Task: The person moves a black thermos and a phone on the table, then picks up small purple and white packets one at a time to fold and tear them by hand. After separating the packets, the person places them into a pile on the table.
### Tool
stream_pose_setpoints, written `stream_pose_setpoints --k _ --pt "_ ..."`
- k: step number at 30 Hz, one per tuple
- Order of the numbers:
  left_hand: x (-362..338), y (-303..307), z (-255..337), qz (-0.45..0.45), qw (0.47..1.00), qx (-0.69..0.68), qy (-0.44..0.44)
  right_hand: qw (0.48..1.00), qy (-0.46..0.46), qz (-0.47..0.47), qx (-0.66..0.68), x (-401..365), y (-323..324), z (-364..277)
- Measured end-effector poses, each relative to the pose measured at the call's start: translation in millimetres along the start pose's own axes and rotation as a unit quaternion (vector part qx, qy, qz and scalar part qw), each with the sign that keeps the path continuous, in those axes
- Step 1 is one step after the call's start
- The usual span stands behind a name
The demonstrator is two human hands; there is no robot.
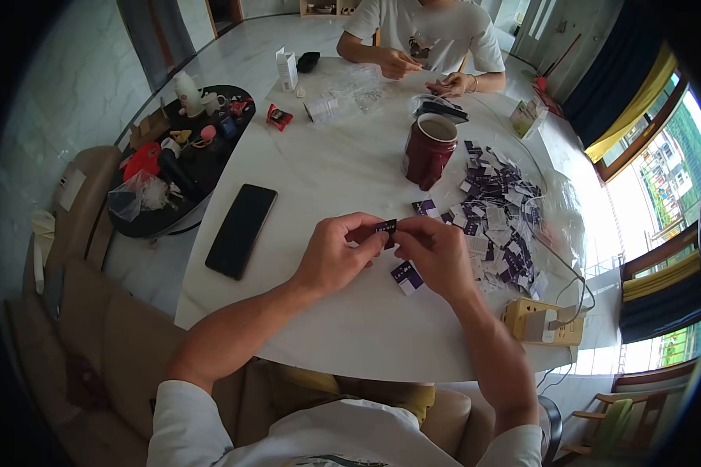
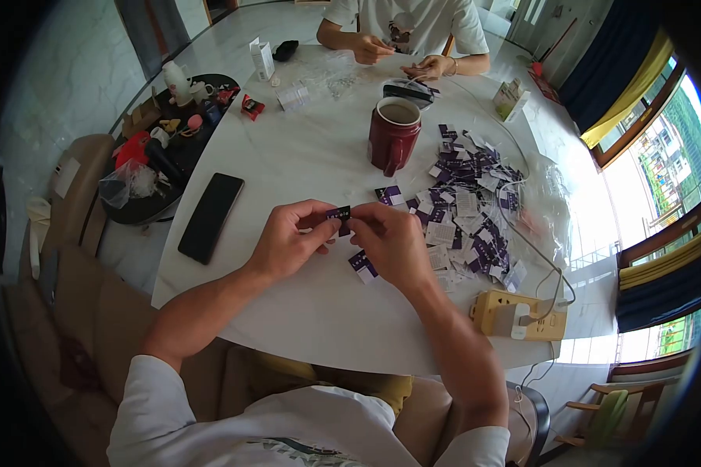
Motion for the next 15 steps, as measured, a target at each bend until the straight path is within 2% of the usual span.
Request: stream_pose_setpoints --k 4,7,10,15 --pt "2 8 10 0.037 0.997 0.054 -0.051 0.999 0.019 0.011 -0.035 0 4 -8" --pt "9 23 8 0.058 0.996 0.058 -0.030 0.992 0.087 0.090 -0.031 2 12 -8" --pt "12 40 9 0.143 0.977 -0.152 -0.038 0.988 0.056 0.147 -0.004 3 24 -2" --pt "21 66 16 0.195 0.955 -0.219 -0.053 0.984 0.052 0.166 -0.028 2 33 -5"
Point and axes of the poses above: each hand's wrist, its own x-axis towards the middle knuckle, its own y-axis out of the back of the hand, z = x × y, the point moved 8 cm from there along x, towards the middle knuckle, and after that the axes turned 8 degrees about -x, right-handed, at the moved point
